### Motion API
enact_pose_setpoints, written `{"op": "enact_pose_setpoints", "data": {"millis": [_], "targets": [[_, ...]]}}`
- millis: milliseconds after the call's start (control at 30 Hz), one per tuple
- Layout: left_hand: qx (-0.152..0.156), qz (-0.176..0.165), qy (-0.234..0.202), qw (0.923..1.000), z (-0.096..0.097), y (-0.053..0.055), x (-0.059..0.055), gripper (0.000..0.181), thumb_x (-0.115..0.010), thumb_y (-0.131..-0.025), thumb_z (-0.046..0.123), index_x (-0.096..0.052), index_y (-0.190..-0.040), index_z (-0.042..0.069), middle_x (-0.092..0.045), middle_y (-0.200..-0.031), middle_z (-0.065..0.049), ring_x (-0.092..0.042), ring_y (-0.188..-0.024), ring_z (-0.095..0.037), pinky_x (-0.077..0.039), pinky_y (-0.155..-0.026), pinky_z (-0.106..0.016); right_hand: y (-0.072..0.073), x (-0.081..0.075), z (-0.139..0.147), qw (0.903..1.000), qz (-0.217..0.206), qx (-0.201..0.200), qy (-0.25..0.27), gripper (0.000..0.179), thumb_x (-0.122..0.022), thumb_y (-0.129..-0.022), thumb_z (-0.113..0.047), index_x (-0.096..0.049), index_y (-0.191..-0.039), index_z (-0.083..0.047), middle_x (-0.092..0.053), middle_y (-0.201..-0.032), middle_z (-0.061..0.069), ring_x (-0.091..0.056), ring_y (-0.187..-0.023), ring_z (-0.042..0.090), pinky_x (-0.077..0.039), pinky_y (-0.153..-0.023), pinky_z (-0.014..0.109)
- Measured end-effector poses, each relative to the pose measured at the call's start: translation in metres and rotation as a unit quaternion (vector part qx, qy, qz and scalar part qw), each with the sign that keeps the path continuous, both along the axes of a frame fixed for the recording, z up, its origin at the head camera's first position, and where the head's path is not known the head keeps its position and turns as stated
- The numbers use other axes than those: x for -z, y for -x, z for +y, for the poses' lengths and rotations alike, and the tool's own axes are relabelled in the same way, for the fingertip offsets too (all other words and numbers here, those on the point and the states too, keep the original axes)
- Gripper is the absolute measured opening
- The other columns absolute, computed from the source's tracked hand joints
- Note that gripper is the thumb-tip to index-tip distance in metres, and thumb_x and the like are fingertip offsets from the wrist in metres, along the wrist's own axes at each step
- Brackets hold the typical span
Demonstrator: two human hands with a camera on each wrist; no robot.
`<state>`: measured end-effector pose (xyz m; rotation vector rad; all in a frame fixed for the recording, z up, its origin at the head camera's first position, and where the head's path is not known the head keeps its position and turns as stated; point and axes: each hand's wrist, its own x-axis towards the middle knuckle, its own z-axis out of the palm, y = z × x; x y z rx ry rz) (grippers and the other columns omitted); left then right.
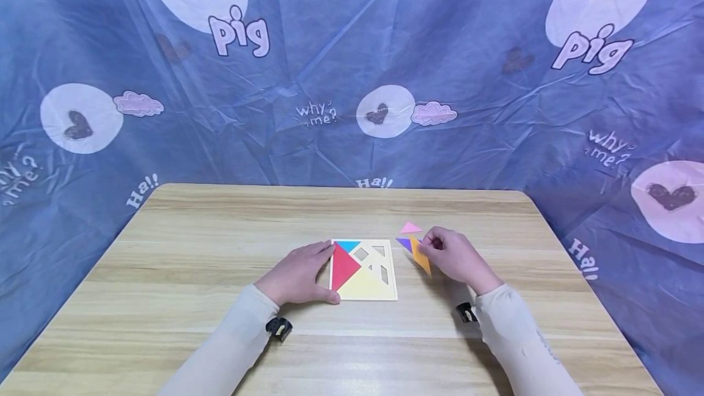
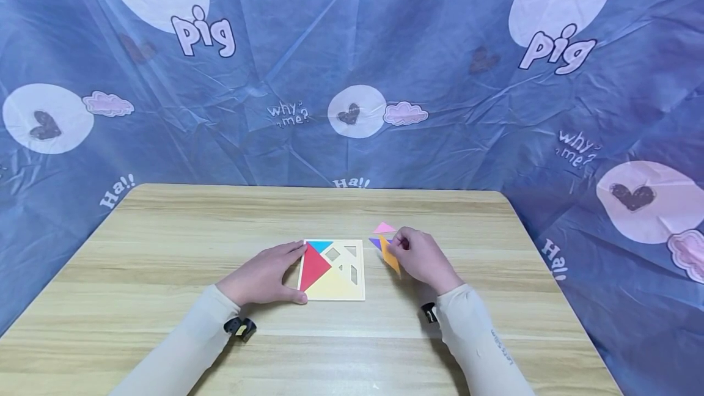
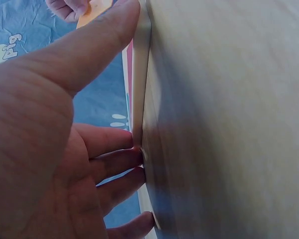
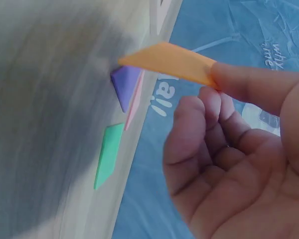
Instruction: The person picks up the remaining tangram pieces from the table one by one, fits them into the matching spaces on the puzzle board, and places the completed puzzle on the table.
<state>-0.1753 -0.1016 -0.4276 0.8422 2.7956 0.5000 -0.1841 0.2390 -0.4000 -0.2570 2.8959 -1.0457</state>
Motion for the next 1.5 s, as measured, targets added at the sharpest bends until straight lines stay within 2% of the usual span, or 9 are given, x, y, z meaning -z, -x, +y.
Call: {"op": "enact_pose_setpoints", "data": {"millis": [267,400,667,867,967,1133,1367,1500], "targets": [[0.009,-0.004,-0.006,0.9999,0.000,0.000,-0.001,0.107,-0.083,-0.079,0.058,-0.040,-0.156,-0.003,-0.039,-0.163,-0.017,-0.038,-0.150,-0.035,-0.034,-0.121,-0.051,0.001,0.005,-0.004,0.9963,0.084,0.017,0.005,0.008,-0.067,-0.096,-0.012,-0.066,-0.089,-0.011,-0.064,-0.079,-0.001,-0.057,-0.075,0.016,-0.047,-0.068,0.027],[0.012,-0.009,-0.002,0.9999,-0.001,0.000,-0.001,0.108,-0.082,-0.079,0.060,-0.038,-0.157,-0.002,-0.038,-0.164,-0.016,-0.037,-0.151,-0.034,-0.033,-0.122,-0.050,0.000,0.005,-0.006,0.9943,0.104,0.023,-0.001,0.007,-0.067,-0.095,-0.013,-0.066,-0.088,-0.012,-0.065,-0.082,-0.001,-0.058,-0.077,0.017,-0.048,-0.069,0.029],[0.011,-0.014,0.006,0.9998,-0.002,0.001,-0.004,0.108,-0.081,-0.080,0.060,-0.038,-0.158,0.000,-0.036,-0.165,-0.014,-0.036,-0.152,-0.034,-0.032,-0.123,-0.050,0.000,0.005,-0.013,0.9877,0.155,-0.012,0.011,0.008,-0.070,-0.097,-0.012,-0.063,-0.093,-0.013,-0.065,-0.089,0.001,-0.058,-0.069,0.017,-0.051,-0.061,0.027],[0.013,-0.012,0.003,0.9998,-0.003,0.002,-0.005,0.108,-0.081,-0.081,0.060,-0.037,-0.158,-0.001,-0.036,-0.165,-0.015,-0.035,-0.152,-0.034,-0.031,-0.123,-0.050,0.001,0.002,-0.015,0.9844,0.173,-0.034,0.002,0.010,-0.071,-0.099,-0.013,-0.062,-0.093,-0.015,-0.063,-0.092,-0.001,-0.057,-0.076,0.014,-0.052,-0.064,0.027],[0.011,-0.017,0.001,0.9998,-0.004,0.001,-0.005,0.107,-0.082,-0.081,0.058,-0.037,-0.158,-0.001,-0.036,-0.165,-0.015,-0.035,-0.152,-0.034,-0.031,-0.123,-0.050,0.001,0.002,-0.017,0.9851,0.168,-0.038,-0.005,0.009,-0.070,-0.099,-0.013,-0.063,-0.094,-0.014,-0.064,-0.092,-0.001,-0.056,-0.074,0.013,-0.051,-0.064,0.028],[0.009,-0.021,-0.003,0.9997,-0.004,0.000,-0.004,0.107,-0.082,-0.081,0.057,-0.037,-0.158,-0.001,-0.036,-0.165,-0.015,-0.034,-0.152,-0.034,-0.031,-0.123,-0.051,0.000,0.002,-0.018,0.9876,0.156,-0.019,-0.002,0.007,-0.068,-0.101,-0.015,-0.062,-0.096,-0.013,-0.065,-0.089,-0.001,-0.054,-0.064,0.012,-0.049,-0.059,0.027],[0.012,-0.020,-0.003,0.9997,-0.003,0.001,-0.002,0.107,-0.082,-0.081,0.058,-0.037,-0.158,-0.001,-0.036,-0.165,-0.015,-0.035,-0.152,-0.034,-0.031,-0.124,-0.050,0.002,0.000,-0.015,0.9809,0.194,-0.014,-0.011,0.006,-0.069,-0.098,-0.009,-0.064,-0.095,-0.009,-0.066,-0.095,0.005,-0.058,-0.085,0.023,-0.047,-0.070,0.033],[0.010,-0.018,0.003,0.9998,-0.003,0.003,-0.002,0.108,-0.081,-0.081,0.059,-0.036,-0.159,-0.001,-0.036,-0.165,-0.015,-0.034,-0.152,-0.034,-0.030,-0.124,-0.049,0.005,-0.003,-0.014,0.9828,0.185,-0.003,-0.004,0.003,-0.068,-0.099,-0.008,-0.065,-0.098,-0.007,-0.064,-0.092,0.005,-0.055,-0.081,0.020,-0.046,-0.068,0.032]]}}
